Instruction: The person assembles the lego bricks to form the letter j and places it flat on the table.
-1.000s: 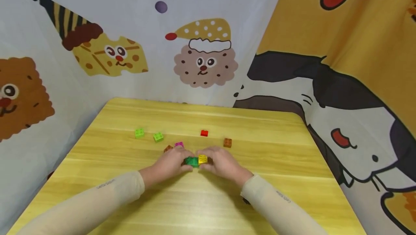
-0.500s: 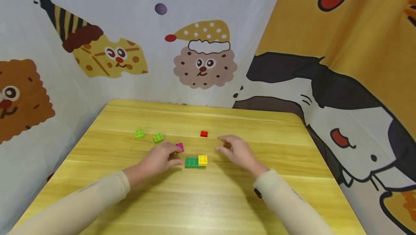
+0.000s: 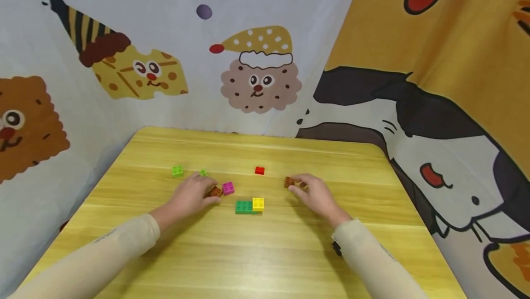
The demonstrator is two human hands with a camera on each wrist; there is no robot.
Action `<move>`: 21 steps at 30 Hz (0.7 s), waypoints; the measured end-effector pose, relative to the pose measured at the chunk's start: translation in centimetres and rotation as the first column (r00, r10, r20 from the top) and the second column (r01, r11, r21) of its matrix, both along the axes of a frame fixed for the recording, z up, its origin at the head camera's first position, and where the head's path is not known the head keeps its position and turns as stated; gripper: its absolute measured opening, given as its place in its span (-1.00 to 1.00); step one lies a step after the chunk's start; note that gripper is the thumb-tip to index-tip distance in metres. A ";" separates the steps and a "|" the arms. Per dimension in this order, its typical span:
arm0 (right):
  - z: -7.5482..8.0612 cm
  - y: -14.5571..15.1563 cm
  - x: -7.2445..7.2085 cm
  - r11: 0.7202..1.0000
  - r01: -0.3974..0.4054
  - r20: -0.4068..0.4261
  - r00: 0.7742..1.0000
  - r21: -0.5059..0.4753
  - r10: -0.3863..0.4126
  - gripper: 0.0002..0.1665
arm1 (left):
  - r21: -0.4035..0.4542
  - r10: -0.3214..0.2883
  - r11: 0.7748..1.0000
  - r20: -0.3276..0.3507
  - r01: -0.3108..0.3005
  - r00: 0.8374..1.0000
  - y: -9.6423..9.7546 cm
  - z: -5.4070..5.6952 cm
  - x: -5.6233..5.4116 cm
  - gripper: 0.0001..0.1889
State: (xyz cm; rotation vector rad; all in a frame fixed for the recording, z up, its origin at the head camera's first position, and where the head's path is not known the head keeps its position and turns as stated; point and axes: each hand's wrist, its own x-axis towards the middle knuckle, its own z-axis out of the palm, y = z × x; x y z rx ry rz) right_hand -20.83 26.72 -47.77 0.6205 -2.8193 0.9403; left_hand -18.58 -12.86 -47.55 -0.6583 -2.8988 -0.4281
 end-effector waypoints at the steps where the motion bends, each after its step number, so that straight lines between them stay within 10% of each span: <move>1: 0.0 0.0 0.0 1.000 0.003 0.002 1.000 0.001 -0.003 -0.51 | -0.008 0.007 1.000 0.000 -0.007 1.000 0.0 -0.1 0.0 -0.43; 12: -0.4 -0.5 0.0 0.999 -0.030 -0.006 1.000 0.010 0.030 -0.52 | -0.008 0.013 1.000 -0.017 -0.013 1.000 1.1 -0.1 0.4 -0.52; 21: -0.5 -1.6 0.3 0.997 -0.083 -0.008 0.997 -0.011 0.083 -0.56 | 0.085 -0.173 0.981 -0.006 0.173 0.985 3.3 1.6 1.8 -0.60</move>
